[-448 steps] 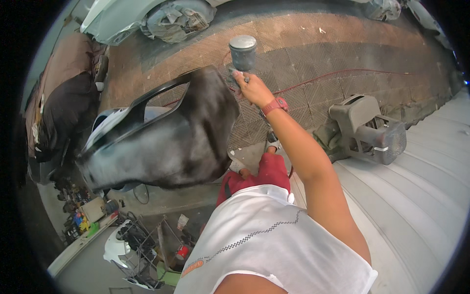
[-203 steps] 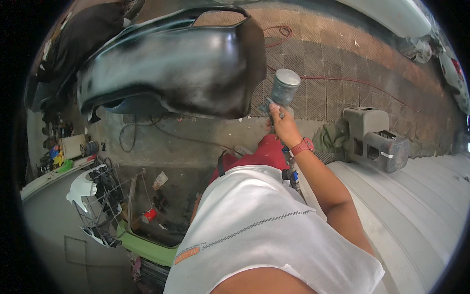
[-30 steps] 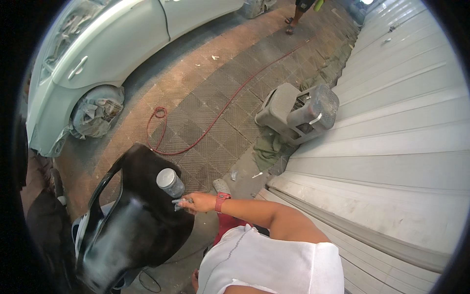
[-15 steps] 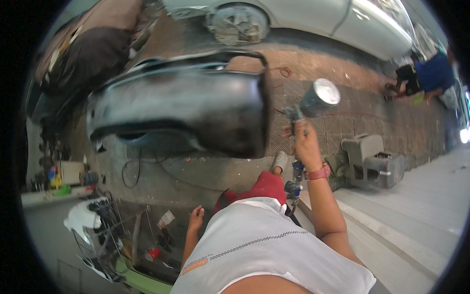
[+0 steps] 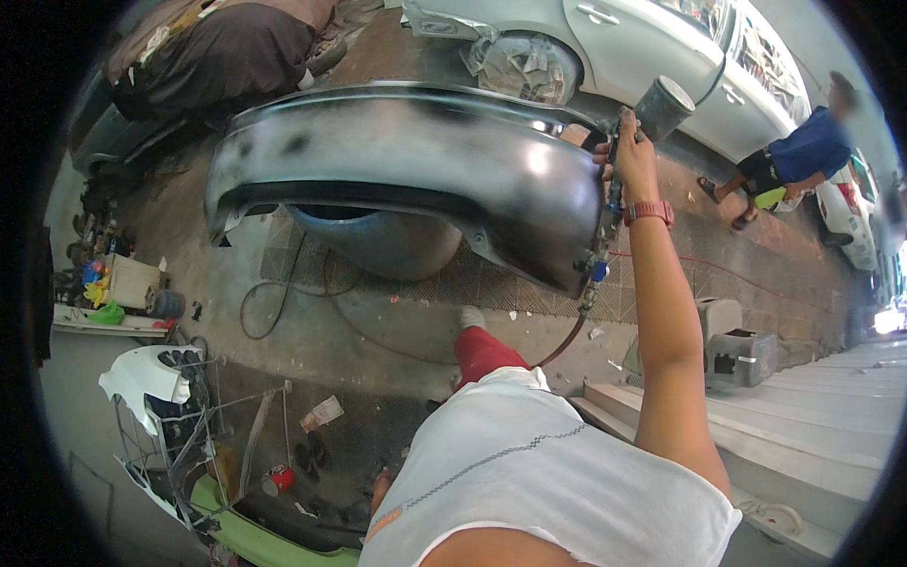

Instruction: The person uses a spray gun to apply paint to a car bumper in a workshop. They move around the bumper to cover different areas and briefly interact with another person before resuming the painting task.

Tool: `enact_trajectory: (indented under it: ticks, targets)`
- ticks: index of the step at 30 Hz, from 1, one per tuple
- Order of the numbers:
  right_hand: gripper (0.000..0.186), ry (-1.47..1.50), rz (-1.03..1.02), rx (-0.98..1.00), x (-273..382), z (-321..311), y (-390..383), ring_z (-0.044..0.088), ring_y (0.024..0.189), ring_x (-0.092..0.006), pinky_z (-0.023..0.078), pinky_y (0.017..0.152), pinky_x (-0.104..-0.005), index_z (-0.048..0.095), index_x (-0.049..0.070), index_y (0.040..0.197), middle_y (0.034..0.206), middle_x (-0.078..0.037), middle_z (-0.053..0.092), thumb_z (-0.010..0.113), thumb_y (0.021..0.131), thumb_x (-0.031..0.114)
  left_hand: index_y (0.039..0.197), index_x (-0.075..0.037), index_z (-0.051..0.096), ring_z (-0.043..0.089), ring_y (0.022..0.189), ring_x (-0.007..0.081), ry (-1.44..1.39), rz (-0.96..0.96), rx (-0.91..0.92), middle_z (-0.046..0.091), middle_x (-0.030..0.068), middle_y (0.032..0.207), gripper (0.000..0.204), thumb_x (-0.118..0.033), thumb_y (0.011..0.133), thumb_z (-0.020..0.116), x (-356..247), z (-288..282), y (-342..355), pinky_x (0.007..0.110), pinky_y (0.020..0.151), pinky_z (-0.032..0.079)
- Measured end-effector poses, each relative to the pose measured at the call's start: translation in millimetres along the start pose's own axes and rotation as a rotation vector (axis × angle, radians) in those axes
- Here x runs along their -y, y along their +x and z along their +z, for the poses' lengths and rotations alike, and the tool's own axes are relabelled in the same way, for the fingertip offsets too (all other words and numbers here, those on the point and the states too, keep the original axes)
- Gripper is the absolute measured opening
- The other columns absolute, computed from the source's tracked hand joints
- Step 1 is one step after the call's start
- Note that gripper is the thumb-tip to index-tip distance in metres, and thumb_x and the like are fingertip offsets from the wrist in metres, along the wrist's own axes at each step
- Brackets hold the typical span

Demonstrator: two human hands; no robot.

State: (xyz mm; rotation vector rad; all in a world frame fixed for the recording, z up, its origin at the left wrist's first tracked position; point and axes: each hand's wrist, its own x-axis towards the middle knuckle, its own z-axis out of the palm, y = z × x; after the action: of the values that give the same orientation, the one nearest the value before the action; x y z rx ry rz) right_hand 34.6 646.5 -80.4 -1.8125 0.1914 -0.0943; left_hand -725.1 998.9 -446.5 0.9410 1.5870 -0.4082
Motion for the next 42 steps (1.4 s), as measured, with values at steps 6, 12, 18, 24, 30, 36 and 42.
enact_trajectory:
  ticks: [6,12,18,24,30,36,42]
  targets:
    - [0.067,0.02,0.005,0.078,20.0,84.2,27.4,0.068,0.06,-0.019,0.049,0.045,-0.0309,0.06,0.001,0.111,0.081,-0.011,0.069,0.046,0.107,0.066,0.147,-0.002,0.055,0.063,0.124,0.029,0.117,0.083,0.044,0.065,0.016,0.138,0.054,-0.042,0.11,0.055,-69.9,32.5,5.7,0.043,0.103,0.05]
    - [0.063,0.119,0.085,0.23,49.2,210.2,14.9,0.065,0.057,-0.0173,0.048,0.044,-0.0303,0.059,0.003,0.104,0.075,-0.007,0.064,0.047,0.107,0.065,0.15,-0.002,0.052,0.061,0.128,0.0317,0.442,0.127,-0.021,0.063,0.0156,0.143,0.061,-0.047,0.109,0.056,-166.0,36.0,32.3,0.044,0.107,0.048]
    - [0.067,0.106,0.051,0.456,90.5,333.4,-6.6,0.066,0.058,-0.0172,0.048,0.043,-0.0284,0.057,0.004,0.099,0.073,-0.007,0.063,0.043,0.106,0.069,0.153,-0.001,0.051,0.062,0.127,0.0317,0.099,0.094,-0.047,0.064,0.0161,0.141,0.067,-0.05,0.106,0.059,-255.3,3.6,22.7,0.044,0.109,0.046]
    - [0.076,0.191,0.031,0.627,115.0,405.7,-23.1,0.076,0.074,-0.0226,0.051,0.043,-0.0287,0.06,-0.001,0.116,0.087,-0.014,0.072,0.041,0.105,0.072,0.154,-0.003,0.051,0.062,0.13,0.0312,0.135,0.193,-0.075,0.062,0.0178,0.146,0.062,-0.044,0.108,0.059,-320.9,-29.6,37.2,0.045,0.112,0.046]
    - [0.075,0.03,-0.04,0.404,123.9,434.2,-27.5,0.076,0.076,-0.0211,0.052,0.044,-0.0289,0.059,0.0,0.12,0.091,-0.015,0.073,0.042,0.106,0.071,0.154,-0.003,0.051,0.06,0.135,0.0316,0.135,0.087,-0.003,0.058,0.0191,0.152,0.058,-0.04,0.11,0.055,-353.0,-74.0,81.2,0.044,0.113,0.046]
    - [0.065,-0.049,-0.036,0.289,154.7,544.6,-67.8,0.065,0.055,-0.0172,0.049,0.043,-0.0302,0.06,0.001,0.11,0.072,-0.006,0.061,0.048,0.107,0.065,0.151,-0.003,0.055,0.062,0.13,0.0296,0.3,0.155,0.096,0.063,0.0208,0.144,0.057,-0.041,0.108,0.058,-375.9,-188.0,187.3,0.042,0.104,0.05]
    - [0.065,-0.103,0.007,0.342,191.3,733.1,-106.2,0.062,0.048,-0.0196,0.049,0.039,-0.0333,0.06,0.001,0.111,0.065,-0.009,0.059,0.049,0.106,0.065,0.133,-0.003,0.065,0.064,0.086,0.0168,0.011,0.228,-0.001,0.069,0.006,0.103,0.042,-0.035,0.106,0.063,-451.8,-322.2,246.0,0.035,0.074,0.052]
